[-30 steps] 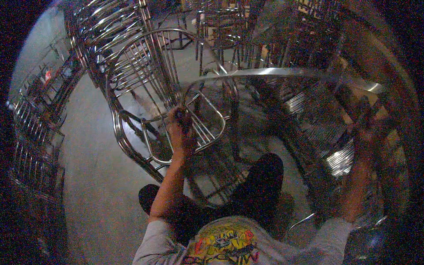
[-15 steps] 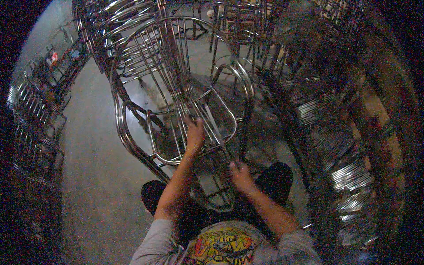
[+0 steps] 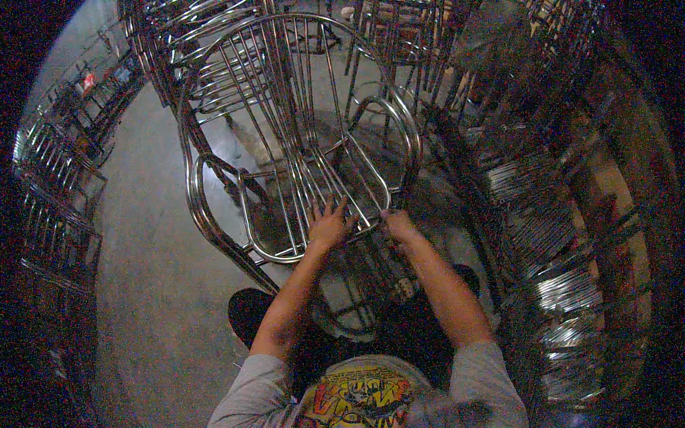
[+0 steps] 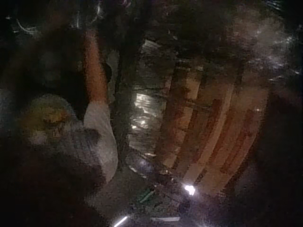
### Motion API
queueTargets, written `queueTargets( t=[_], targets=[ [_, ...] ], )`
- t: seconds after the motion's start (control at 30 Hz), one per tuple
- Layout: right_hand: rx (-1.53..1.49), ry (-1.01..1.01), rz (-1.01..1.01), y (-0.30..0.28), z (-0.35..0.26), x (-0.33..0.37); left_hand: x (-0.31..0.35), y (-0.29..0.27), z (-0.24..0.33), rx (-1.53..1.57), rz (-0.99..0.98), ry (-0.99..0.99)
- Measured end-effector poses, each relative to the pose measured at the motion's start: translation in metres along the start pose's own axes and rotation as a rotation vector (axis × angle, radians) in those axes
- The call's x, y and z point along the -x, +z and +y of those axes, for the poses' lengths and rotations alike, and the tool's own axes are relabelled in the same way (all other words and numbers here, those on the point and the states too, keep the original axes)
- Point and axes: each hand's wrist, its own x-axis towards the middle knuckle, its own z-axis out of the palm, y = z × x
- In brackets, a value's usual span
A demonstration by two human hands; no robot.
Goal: The person assembles a metal chair by inserting multiple metal rods into the seat frame one by one. After completing the assembly, the person lifts the chair and stacks it on top of other finished chairs.
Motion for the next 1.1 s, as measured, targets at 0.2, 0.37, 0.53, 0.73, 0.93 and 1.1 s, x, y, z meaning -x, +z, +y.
queueTargets(
  t=[0.2, 0.37, 0.53, 0.73, 0.93, 1.1],
  targets=[
    [-0.011, -0.039, 0.094, 0.003, -0.013, -0.005, -0.003, 0.005, 0.001, -0.087, 0.002, -0.022],
    [-0.028, -0.049, 0.023, 0.005, -0.011, -0.011, -0.002, 0.002, 0.001, -0.013, 0.007, -0.019],
    [-0.273, 0.035, -0.117, 0.002, -0.010, -0.006, 0.000, 0.001, 0.001, -0.023, 0.025, -0.008],
    [-0.197, -0.005, -0.033, 0.012, -0.010, -0.010, -0.004, 0.008, 0.001, -0.106, 0.013, -0.022],
    [-0.108, -0.287, 0.240, 0.037, 0.009, -0.052, -0.002, 0.007, -0.002, -0.078, 0.067, 0.006],
    [-0.108, -0.149, 0.002, 0.018, 0.009, -0.064, -0.001, 0.009, -0.001, -0.087, 0.099, 0.029]
  ],
)
